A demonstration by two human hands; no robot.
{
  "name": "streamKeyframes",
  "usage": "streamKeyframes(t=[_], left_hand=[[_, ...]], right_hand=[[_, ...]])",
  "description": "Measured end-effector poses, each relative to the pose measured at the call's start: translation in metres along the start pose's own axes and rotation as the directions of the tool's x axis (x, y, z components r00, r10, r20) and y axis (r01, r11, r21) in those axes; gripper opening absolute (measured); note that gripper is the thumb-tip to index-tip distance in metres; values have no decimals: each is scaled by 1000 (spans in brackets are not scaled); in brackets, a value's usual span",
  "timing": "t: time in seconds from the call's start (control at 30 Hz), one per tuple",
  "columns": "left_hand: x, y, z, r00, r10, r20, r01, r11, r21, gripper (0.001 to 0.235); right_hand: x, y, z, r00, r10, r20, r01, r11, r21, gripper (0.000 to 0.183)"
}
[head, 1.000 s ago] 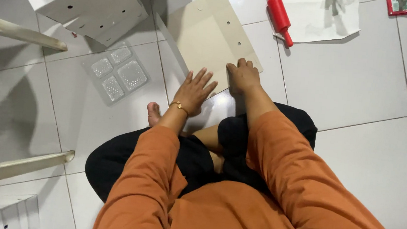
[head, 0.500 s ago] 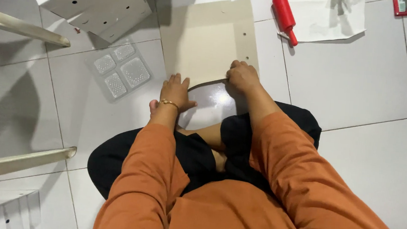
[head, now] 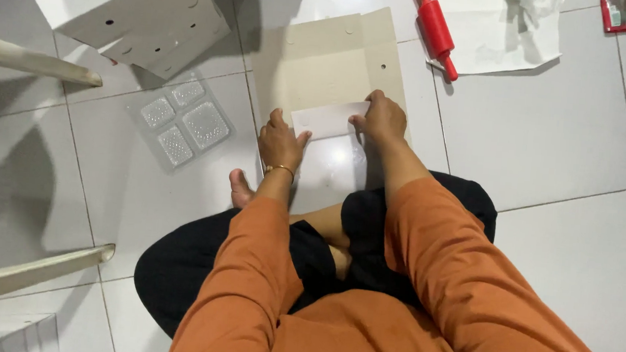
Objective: The person sits on the floor and folds a flat white cardboard sheet into a box. They fold the side flaps and tuck the tabs into slots to form the box structure.
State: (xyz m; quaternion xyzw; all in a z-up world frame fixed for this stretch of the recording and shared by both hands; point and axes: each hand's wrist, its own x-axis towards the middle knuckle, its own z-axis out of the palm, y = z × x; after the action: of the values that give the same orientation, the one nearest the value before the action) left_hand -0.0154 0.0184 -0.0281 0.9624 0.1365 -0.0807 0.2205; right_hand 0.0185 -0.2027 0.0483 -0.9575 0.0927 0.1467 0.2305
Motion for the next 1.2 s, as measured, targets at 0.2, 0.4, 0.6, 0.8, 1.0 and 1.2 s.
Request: streamKeyframes(t=[0.2, 0.4, 0.6, 0.8, 1.0, 1.2], left_hand=[[-2, 13, 13, 998, 36, -51, -33, 998, 62, 44], [15, -7, 38, 973, 77, -216, -52, 992, 119, 35], [17, -14, 37, 980, 55, -192, -53, 998, 15, 32], [9, 6, 2, 993, -122, 1, 122, 992, -44, 38], [19, 3, -3, 983, -167, 81, 173, 983, -68, 42], [16, 11, -25, 974, -168, 153, 185, 977, -106, 41]], right_hand=[[17, -2, 31, 940, -246, -236, 184, 948, -258, 59], [6, -10, 121, 666, -746, 9, 700, 620, -355, 39], [-23, -37, 80, 793, -432, 429, 582, 745, -326, 68], [-35, -51, 60, 806, -257, 533, 500, 778, -381, 72], [-31, -38, 33, 837, -152, 526, 378, 855, -354, 74], [-24, -27, 16, 860, -64, 506, 260, 909, -327, 71]])
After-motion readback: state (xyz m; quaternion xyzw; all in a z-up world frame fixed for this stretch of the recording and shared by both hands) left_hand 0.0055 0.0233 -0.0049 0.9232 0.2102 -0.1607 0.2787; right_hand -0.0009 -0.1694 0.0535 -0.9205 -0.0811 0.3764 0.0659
